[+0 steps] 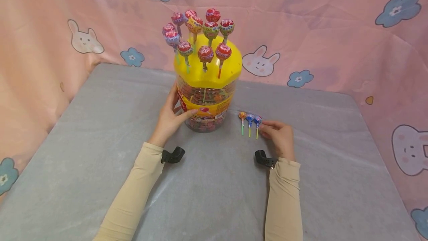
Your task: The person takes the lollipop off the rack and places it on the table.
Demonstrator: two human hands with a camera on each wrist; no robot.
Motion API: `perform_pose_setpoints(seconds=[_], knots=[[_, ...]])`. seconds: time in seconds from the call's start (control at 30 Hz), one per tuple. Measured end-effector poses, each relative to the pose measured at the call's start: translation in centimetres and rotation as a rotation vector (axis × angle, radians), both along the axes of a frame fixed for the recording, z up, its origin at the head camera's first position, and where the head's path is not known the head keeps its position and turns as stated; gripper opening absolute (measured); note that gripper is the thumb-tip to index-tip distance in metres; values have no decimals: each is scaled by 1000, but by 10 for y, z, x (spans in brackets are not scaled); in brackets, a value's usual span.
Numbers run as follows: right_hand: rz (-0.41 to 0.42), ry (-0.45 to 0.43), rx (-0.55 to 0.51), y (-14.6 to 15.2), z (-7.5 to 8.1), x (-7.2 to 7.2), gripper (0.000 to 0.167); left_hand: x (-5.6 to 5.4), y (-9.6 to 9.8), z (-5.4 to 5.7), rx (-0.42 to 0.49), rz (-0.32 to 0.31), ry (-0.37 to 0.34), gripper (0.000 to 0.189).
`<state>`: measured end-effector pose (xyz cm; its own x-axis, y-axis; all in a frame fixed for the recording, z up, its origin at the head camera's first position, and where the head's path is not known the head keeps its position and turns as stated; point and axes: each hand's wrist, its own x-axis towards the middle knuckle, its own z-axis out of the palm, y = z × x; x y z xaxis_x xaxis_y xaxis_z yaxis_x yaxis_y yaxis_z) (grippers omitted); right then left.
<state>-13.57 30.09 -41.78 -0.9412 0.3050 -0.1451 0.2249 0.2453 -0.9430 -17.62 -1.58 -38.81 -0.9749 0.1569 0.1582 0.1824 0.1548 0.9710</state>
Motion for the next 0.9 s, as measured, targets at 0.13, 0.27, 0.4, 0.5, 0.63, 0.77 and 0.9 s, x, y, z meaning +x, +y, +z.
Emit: perform_pose_setpoints(seconds=[0.13, 0.27, 0.4, 0.5, 0.63, 0.77, 0.9], knots=[[6, 35, -84, -1, 4, 2, 26, 0, 0, 1, 4, -1, -5, 100], [-1, 62, -144, -5, 9, 3, 11, -1, 0, 1, 2, 1, -13, 100], [-19, 107, -211, -9, 16, 4, 8, -1, 0, 1, 2, 3, -13, 101], [-29, 159, -264, -13, 23, 6, 8, 0, 1, 1, 8, -1, -20, 101], [-42, 225, -305, -20, 34, 8, 9, 0, 1, 2, 11, -2, -30, 101], [-63, 291, -282, -27, 47, 11, 11, 1, 0, 2, 9, 4, -37, 101], [-77, 358, -254, -36, 61, 15, 13, 1, 0, 3, 3, 7, -29, 101]])
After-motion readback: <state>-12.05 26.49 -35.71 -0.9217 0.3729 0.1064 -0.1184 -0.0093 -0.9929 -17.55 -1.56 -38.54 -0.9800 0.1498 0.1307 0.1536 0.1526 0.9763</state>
